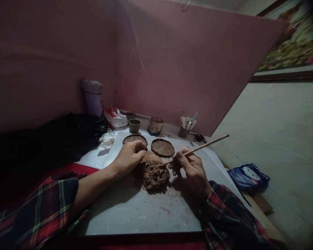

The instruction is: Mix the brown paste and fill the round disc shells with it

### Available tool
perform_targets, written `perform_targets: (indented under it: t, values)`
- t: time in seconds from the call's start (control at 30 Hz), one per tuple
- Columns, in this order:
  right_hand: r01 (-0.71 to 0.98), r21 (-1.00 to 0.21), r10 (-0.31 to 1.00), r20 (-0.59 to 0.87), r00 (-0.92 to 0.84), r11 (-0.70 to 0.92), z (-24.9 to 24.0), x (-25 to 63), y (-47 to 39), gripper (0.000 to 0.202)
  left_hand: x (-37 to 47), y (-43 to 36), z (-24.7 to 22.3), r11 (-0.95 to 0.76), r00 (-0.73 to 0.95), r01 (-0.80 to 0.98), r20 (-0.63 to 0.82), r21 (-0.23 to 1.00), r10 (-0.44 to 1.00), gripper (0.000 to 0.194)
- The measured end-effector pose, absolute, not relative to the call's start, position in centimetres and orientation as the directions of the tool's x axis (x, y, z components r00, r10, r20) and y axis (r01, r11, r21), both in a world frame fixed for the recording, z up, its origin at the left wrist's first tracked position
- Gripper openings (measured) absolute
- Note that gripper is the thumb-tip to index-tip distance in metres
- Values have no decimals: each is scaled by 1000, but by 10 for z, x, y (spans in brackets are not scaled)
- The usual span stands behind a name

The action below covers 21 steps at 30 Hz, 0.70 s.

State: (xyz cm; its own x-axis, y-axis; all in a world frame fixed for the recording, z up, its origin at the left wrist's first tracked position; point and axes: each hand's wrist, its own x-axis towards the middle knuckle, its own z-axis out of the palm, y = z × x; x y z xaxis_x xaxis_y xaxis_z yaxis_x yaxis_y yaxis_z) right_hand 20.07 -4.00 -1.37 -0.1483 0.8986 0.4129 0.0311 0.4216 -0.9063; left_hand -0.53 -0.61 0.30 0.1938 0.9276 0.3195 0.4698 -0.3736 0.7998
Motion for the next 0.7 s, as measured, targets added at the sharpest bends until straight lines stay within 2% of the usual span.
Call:
perform_targets:
  t: [0.23,0.33,0.43,0.6,0.7]
  values:
    - [-29,-837,835,541,96,546,-14,198,-42,26,-5,-5,2,-386,199,485,330,785,923,16]
    - [-79,-820,815,544,197,567,-9,199,-40,26,-5,-5,1,-382,199,475,326,793,924,16]
    - [-112,-827,826,519,220,550,-7,199,-37,27,-5,-5,1,-375,204,469,315,800,927,17]
    - [16,-794,733,568,373,607,-8,200,-33,28,-5,-3,-1,-372,201,466,313,803,928,18]
    - [103,-832,757,541,366,545,-11,202,-30,30,-5,-2,-3,-387,211,444,326,808,922,16]
